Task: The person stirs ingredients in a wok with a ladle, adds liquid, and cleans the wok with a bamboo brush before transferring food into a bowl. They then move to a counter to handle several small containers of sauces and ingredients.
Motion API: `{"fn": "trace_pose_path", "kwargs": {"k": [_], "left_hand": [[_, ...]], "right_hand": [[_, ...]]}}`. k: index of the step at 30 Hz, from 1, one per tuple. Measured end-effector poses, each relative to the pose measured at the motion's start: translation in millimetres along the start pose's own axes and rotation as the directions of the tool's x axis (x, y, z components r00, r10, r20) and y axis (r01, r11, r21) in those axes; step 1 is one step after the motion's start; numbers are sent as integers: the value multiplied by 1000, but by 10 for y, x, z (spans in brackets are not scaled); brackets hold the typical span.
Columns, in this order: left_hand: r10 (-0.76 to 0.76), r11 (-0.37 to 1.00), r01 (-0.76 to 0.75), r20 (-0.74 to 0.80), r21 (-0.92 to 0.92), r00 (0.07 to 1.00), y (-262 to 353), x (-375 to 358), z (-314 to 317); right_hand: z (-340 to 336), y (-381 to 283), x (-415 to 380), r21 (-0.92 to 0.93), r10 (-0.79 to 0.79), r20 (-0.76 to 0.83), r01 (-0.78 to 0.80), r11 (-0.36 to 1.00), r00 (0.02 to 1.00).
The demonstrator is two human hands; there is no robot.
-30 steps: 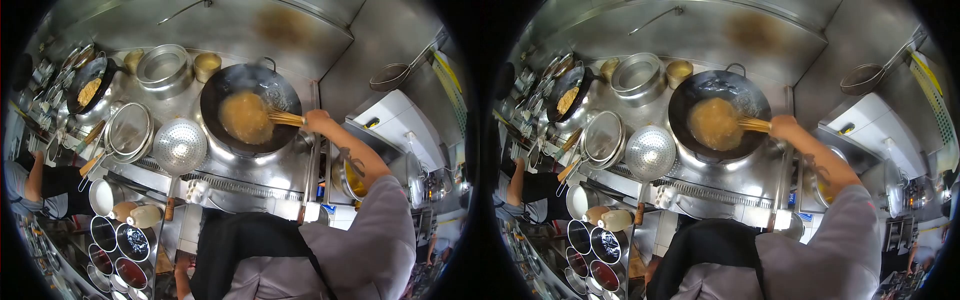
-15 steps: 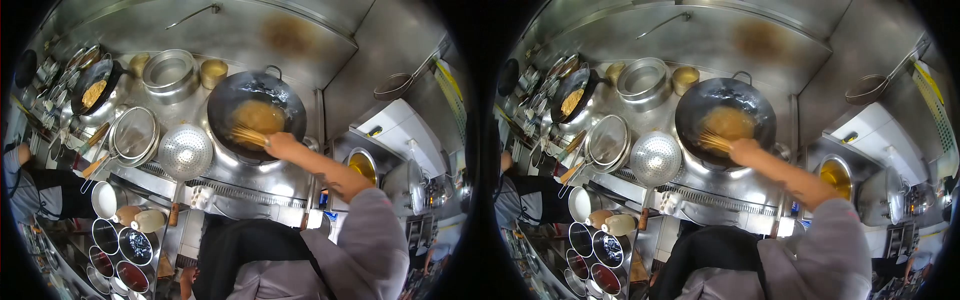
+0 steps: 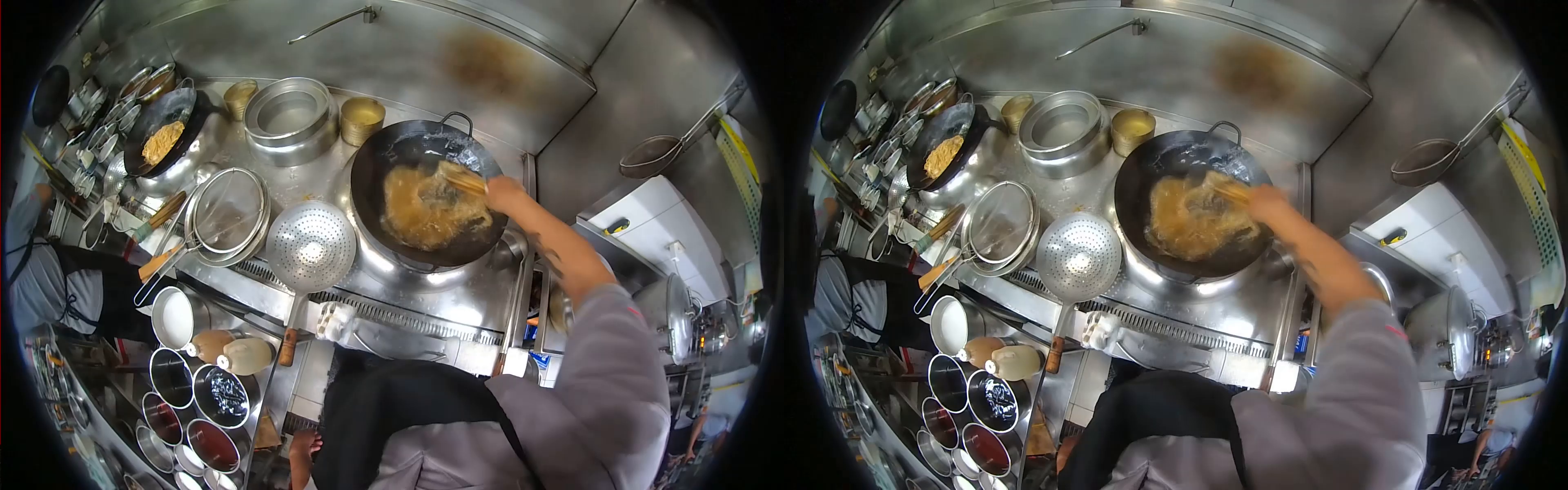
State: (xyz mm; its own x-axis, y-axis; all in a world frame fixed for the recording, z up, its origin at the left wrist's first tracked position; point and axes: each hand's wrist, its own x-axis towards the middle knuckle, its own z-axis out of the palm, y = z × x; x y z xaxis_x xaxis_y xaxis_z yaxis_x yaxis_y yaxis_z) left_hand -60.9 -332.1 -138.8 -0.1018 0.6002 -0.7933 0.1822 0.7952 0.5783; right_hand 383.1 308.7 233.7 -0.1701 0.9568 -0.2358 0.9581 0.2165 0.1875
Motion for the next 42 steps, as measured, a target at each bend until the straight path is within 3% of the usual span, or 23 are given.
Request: {"fn": "trace_pose_path", "kwargs": {"k": [1, 3, 6, 8, 9, 10, 11, 14, 15, 18, 20, 23, 26, 29, 31, 33, 34, 36, 39, 40, 41, 42], "left_hand": [[0, 1000, 0, 0, 0, 1000, -12, -24, 23], [-106, 993, 105, -24, -55, 994, -21, -4, 25], [-249, 960, 238, -59, -150, 967, 34, 224, -15], [-367, 912, 344, -71, -225, 927, -89, 255, 67], [-423, 882, 393, -73, -260, 903, -147, 273, 110], [-424, 882, 393, -76, -260, 902, -119, 154, 68], [-352, 921, 329, -87, -208, 932, -103, 51, 35], [-124, 991, 119, -95, -54, 988, -110, -142, -6], [-43, 999, 43, -91, 2, 995, -107, -163, -59], [203, 969, -193, -56, 152, 977, -68, -92, -130], [125, 982, -120, -30, 148, 992, -229, -47, -80], [6, 993, -2, -35, 117, 999, -142, -146, 10], [-85, 994, 90, -67, 60, 994, -94, -275, 57], [-183, 983, 184, -29, 12, 983, -288, -151, 122], [-255, 967, 255, 0, -22, 967, -450, -128, 200], [-322, 945, 323, 34, -48, 946, -512, -123, 250], [-324, 945, 326, 38, -39, 945, -520, -134, 239], [-86, 973, 66, 85, 221, 993, -493, -88, 177], [227, 774, -346, 277, 531, 934, -457, -10, 92], [228, 771, -350, 283, 532, 932, -419, 40, 80], [118, 889, -184, 178, 419, 977, -390, 90, 70], [-15, 961, -11, 90, 276, 996, -360, 119, 69]], "right_hand": [[68, -36, 175, 52, 64, -26, -63, 997, 998], [180, -224, -178, -22, 31, -62, -33, 999, 998], [183, -211, -550, -2, -113, -79, 113, 994, 990], [78, -81, -627, -28, -106, 3, 106, 994, 994], [106, -92, -453, -26, -110, 4, 110, 994, 994], [184, -109, -125, 29, -69, -92, 72, 997, 993], [282, -162, 90, 86, -22, -185, 39, 995, 983], [524, -657, 144, 143, 27, -162, -3, 990, 986], [499, -770, -148, 84, -97, -202, 116, 990, 975], [360, -696, -527, 46, -213, -139, 221, 974, 967], [275, -451, -437, 39, -173, -73, 176, 984, 982], [401, -446, 173, 155, 19, -178, 9, 988, 984], [688, -764, 82, 140, -37, -154, 58, 988, 987], [340, -670, -613, 82, -173, -36, 175, 981, 984], [199, -447, -550, 66, -127, -38, 130, 989, 991], [309, -379, -70, 194, -73, -168, 105, 975, 983], [315, -481, 82, 238, 0, -182, 44, 970, 983], [503, -716, 283, 377, -32, -180, 99, 921, 983], [832, -981, -129, 264, 36, -218, 24, 964, 975], [763, -946, -492, 249, -63, -204, 114, 962, 977], [662, -894, -721, 237, -163, -187, 206, 950, 969], [587, -754, -800, 237, -162, -184, 203, 950, 970]]}}
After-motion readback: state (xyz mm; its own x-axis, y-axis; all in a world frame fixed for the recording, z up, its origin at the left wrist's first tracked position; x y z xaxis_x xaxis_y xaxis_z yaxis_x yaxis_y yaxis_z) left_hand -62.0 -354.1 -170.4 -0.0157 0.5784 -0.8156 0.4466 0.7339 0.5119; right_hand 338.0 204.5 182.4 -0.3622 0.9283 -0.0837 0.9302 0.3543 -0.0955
